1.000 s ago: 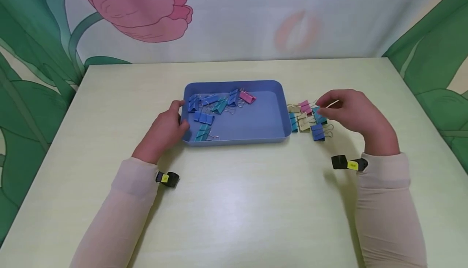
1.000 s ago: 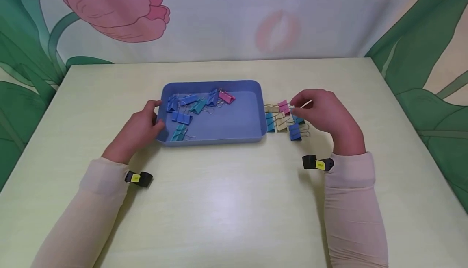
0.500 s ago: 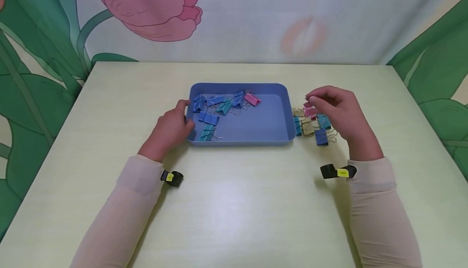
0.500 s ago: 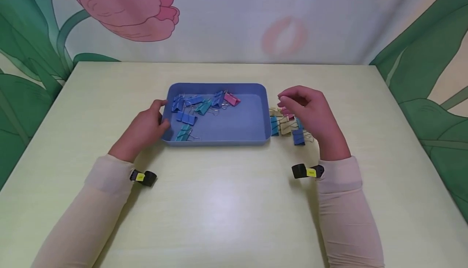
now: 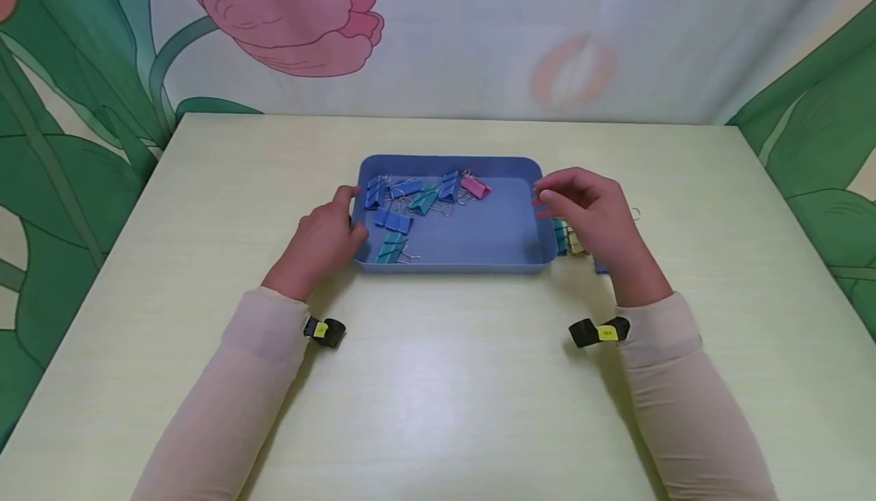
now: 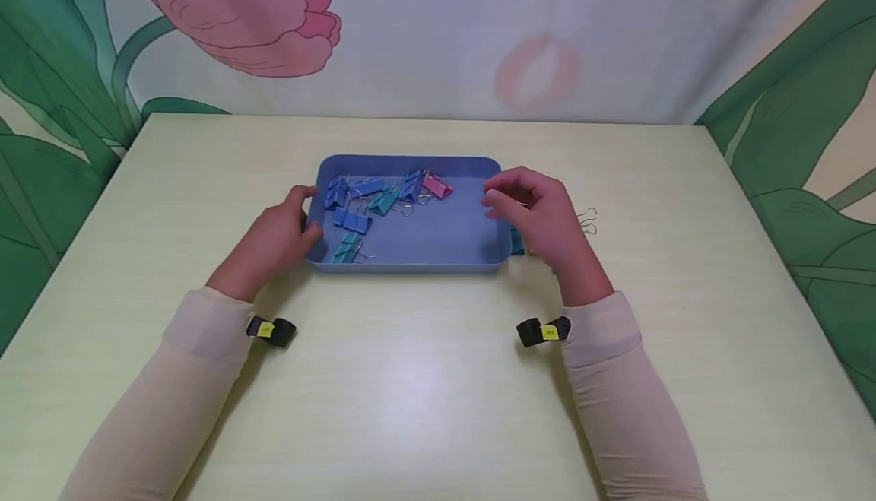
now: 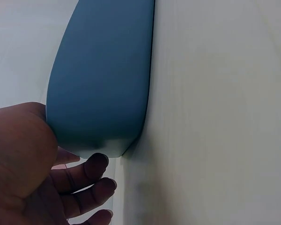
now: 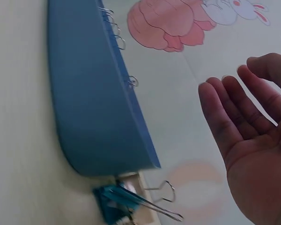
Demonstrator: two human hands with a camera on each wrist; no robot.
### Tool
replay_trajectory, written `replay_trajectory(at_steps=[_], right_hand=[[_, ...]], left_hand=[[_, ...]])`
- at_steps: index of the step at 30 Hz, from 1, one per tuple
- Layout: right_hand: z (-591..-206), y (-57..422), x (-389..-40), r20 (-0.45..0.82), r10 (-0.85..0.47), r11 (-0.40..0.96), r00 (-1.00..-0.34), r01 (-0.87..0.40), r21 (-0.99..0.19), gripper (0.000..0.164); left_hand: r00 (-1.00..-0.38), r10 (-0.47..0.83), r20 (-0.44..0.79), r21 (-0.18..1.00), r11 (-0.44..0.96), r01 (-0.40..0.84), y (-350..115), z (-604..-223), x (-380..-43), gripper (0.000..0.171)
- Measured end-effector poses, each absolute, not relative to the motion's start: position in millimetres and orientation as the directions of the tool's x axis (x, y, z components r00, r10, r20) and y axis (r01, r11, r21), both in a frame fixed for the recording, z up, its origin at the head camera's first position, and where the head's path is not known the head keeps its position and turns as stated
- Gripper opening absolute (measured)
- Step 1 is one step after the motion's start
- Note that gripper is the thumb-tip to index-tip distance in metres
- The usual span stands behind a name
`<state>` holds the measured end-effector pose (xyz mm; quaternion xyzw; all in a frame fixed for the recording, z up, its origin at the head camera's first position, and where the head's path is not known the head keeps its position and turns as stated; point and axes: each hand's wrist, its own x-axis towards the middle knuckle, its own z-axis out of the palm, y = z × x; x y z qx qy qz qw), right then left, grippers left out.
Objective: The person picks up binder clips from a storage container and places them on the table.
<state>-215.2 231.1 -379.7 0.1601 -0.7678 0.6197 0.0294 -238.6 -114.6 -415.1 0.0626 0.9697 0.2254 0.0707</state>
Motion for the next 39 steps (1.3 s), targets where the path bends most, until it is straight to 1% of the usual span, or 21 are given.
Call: replay_trajectory(at_steps=[4,9,15,23,30,37,39], right_hand=[[-385.5,219.1,-218.2,0.237,-0.230,0.147,-0.944,-0.275,-0.950,0.024],[-389.3,205.8,-220.1,0.217,-0.271,0.145,-0.938,-0.263,-0.954,0.024],[-391.9,193.6,-221.5,0.184,-0.284,0.199,-0.941,-0.246,-0.949,0.024],[-393.6,180.9,-223.4,0.170,-0.309,0.204,-0.936,-0.240,-0.949,0.029],[-397.8,165.9,-225.7,0.168,-0.334,0.206,-0.928,-0.245,-0.947,0.024],[-404.4,150.0,-227.2,0.149,-0.393,0.265,-0.907,-0.267,-0.927,0.026],[-404.8,145.1,-226.9,0.144,-0.398,0.290,-0.906,-0.273,-0.917,0.024]], left_hand=[[-0.983,0.153,-0.101,0.446,0.890,0.093,-115.2,-415.9,-238.9,0.055],[-0.983,0.155,-0.101,0.450,0.888,0.094,-116.5,-416.8,-238.6,0.055],[-0.983,0.155,-0.098,0.449,0.888,0.095,-116.9,-417.3,-239.3,0.055],[-0.982,0.160,-0.099,0.443,0.891,0.101,-115.1,-417.4,-239.7,0.055],[-0.982,0.161,-0.103,0.440,0.892,0.101,-114.9,-415.0,-238.6,0.054],[-0.982,0.164,-0.094,0.431,0.896,0.109,-116.1,-413.4,-237.0,0.054],[-0.982,0.160,-0.099,0.433,0.896,0.102,-115.5,-412.6,-236.7,0.054]])
